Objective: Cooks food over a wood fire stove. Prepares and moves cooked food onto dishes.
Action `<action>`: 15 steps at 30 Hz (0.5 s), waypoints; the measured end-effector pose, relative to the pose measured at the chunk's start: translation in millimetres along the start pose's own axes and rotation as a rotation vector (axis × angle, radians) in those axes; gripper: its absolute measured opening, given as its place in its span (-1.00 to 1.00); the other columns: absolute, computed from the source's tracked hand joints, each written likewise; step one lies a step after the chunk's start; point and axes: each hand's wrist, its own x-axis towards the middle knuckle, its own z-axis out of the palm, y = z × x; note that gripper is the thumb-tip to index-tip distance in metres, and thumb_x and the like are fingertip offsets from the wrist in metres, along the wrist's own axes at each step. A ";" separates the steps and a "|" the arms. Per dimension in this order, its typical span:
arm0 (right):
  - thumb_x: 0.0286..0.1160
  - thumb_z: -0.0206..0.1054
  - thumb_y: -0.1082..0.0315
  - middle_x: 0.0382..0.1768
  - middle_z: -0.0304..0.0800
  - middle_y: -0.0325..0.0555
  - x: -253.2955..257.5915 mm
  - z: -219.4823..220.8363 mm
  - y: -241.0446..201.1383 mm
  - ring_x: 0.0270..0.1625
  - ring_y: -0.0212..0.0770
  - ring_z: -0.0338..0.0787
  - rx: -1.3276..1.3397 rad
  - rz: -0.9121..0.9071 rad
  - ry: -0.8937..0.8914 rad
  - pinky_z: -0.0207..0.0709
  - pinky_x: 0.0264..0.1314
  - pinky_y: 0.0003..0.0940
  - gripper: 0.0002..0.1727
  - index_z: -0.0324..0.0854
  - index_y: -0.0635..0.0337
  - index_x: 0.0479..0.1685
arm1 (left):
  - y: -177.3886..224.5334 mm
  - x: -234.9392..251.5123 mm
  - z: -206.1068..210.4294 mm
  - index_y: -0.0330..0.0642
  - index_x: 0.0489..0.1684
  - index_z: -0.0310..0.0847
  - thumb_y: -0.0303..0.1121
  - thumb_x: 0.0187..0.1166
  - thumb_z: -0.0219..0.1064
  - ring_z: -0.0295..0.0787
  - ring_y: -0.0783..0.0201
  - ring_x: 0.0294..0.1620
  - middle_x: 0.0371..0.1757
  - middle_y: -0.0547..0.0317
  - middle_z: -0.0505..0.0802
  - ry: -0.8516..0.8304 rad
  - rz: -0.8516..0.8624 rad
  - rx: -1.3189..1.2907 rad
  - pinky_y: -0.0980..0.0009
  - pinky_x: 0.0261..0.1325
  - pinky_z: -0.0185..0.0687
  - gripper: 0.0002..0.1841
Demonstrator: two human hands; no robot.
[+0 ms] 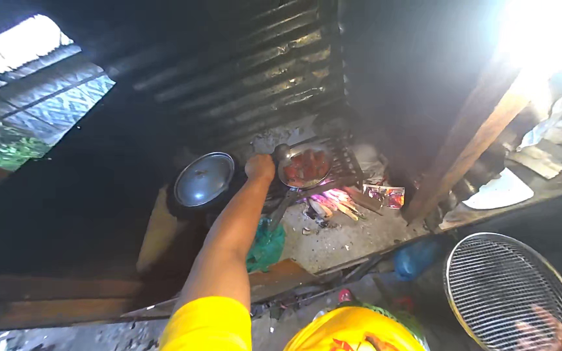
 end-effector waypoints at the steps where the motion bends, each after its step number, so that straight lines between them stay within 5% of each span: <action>1: 0.68 0.25 -0.18 0.04 0.96 -0.33 -3.7 -0.8 0.0 -0.11 -0.36 0.96 0.003 -0.002 0.010 0.83 -0.15 -0.51 -0.42 0.41 -0.09 0.53 | 6.5 2.0 2.4 -0.43 0.00 0.73 -0.39 0.65 0.26 0.76 -0.40 0.24 0.20 -0.42 0.78 -0.010 0.002 0.005 -0.36 0.03 0.70 -0.75; 8: 0.69 0.23 -0.16 0.05 0.95 -0.35 -24.8 -6.0 4.6 -0.08 -0.39 0.95 0.012 -0.026 0.092 0.82 -0.14 -0.53 -0.41 0.39 -0.06 0.55 | 55.5 13.5 1.2 -0.39 0.06 0.75 -0.22 0.55 0.40 0.71 -0.36 0.32 0.25 -0.39 0.78 -0.102 0.025 0.061 -0.40 0.17 0.62 -0.63; 12: 0.71 0.20 -0.15 0.07 0.94 -0.35 -29.4 -8.6 7.4 -0.06 -0.38 0.95 0.006 -0.022 0.135 0.83 -0.12 -0.51 -0.40 0.35 -0.03 0.58 | 51.6 29.4 -17.8 -0.37 0.10 0.75 -0.14 0.54 0.41 0.68 -0.36 0.38 0.29 -0.38 0.78 -0.151 0.055 0.052 -0.47 0.31 0.48 -0.58; 15: 0.73 0.17 -0.16 0.08 0.94 -0.36 -30.2 -12.5 9.8 -0.03 -0.38 0.95 0.015 -0.031 0.131 0.84 -0.10 -0.49 -0.42 0.41 -0.06 0.57 | 42.8 45.2 -21.2 -0.42 -0.05 0.75 -0.08 0.56 0.40 0.71 -0.38 0.32 0.20 -0.42 0.79 -0.175 0.142 0.047 -0.49 0.25 0.50 -0.55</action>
